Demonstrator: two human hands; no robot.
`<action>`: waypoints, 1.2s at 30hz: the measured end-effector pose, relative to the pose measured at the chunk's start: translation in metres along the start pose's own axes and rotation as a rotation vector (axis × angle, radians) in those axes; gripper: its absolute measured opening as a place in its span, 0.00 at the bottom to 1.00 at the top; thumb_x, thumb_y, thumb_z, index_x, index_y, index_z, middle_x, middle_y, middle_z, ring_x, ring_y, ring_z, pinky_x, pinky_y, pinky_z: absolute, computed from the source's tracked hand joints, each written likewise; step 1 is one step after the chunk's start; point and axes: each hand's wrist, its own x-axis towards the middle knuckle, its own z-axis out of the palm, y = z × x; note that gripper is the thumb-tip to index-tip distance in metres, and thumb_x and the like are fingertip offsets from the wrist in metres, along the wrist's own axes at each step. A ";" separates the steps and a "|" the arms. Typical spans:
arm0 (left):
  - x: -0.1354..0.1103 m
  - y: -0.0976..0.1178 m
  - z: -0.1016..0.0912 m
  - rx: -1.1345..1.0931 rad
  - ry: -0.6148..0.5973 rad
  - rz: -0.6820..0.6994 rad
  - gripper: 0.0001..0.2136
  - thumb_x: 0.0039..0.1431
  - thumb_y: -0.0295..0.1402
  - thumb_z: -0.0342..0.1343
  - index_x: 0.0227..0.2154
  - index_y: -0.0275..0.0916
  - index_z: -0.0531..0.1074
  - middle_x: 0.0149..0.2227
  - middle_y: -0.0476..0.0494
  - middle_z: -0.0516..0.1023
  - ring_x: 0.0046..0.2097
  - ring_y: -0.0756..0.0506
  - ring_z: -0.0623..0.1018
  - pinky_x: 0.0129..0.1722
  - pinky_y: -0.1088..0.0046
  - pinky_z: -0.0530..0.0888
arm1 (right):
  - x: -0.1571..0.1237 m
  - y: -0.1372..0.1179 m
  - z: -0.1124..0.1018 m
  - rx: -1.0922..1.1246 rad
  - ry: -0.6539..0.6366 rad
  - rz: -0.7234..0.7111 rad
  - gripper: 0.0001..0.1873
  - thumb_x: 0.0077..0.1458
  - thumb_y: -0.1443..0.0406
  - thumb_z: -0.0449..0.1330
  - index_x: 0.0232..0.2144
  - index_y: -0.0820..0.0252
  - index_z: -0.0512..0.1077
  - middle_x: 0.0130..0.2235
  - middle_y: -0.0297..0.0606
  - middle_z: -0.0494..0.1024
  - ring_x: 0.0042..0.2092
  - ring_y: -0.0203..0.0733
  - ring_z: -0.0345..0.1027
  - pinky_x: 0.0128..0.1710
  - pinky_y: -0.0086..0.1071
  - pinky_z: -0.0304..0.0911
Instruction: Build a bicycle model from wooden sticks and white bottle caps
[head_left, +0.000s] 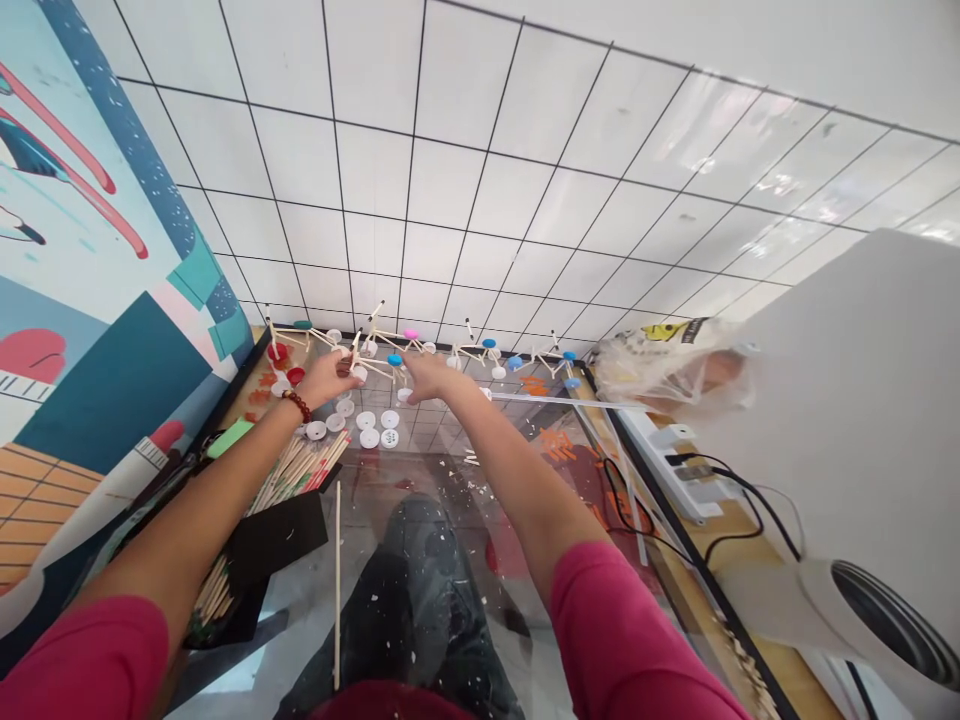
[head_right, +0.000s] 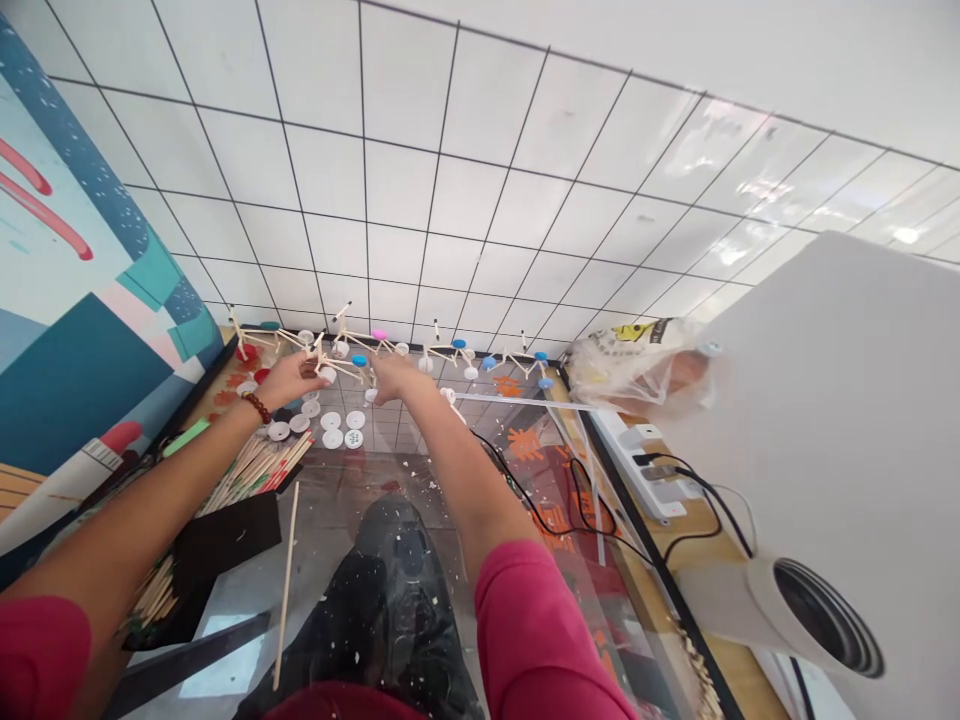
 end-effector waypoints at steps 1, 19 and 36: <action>0.000 -0.002 0.000 0.001 0.008 0.005 0.28 0.29 0.38 0.73 0.38 0.37 0.74 0.42 0.40 0.81 0.48 0.37 0.80 0.53 0.53 0.74 | -0.002 -0.001 -0.004 -0.016 0.003 0.000 0.48 0.42 0.60 0.74 0.62 0.60 0.59 0.56 0.51 0.75 0.60 0.61 0.64 0.56 0.48 0.60; -0.076 0.041 -0.010 0.630 0.095 0.321 0.15 0.55 0.33 0.56 0.46 0.38 0.78 0.48 0.38 0.81 0.48 0.38 0.80 0.51 0.61 0.75 | -0.093 -0.036 0.031 -0.059 0.105 -0.002 0.31 0.60 0.70 0.50 0.65 0.48 0.61 0.50 0.45 0.80 0.50 0.51 0.75 0.43 0.38 0.65; -0.044 0.059 0.054 0.922 0.163 0.373 0.23 0.61 0.23 0.47 0.58 0.36 0.70 0.53 0.33 0.73 0.52 0.37 0.75 0.48 0.62 0.74 | -0.027 -0.051 0.046 0.591 0.465 0.280 0.31 0.63 0.67 0.50 0.67 0.60 0.52 0.50 0.43 0.78 0.47 0.44 0.74 0.45 0.33 0.67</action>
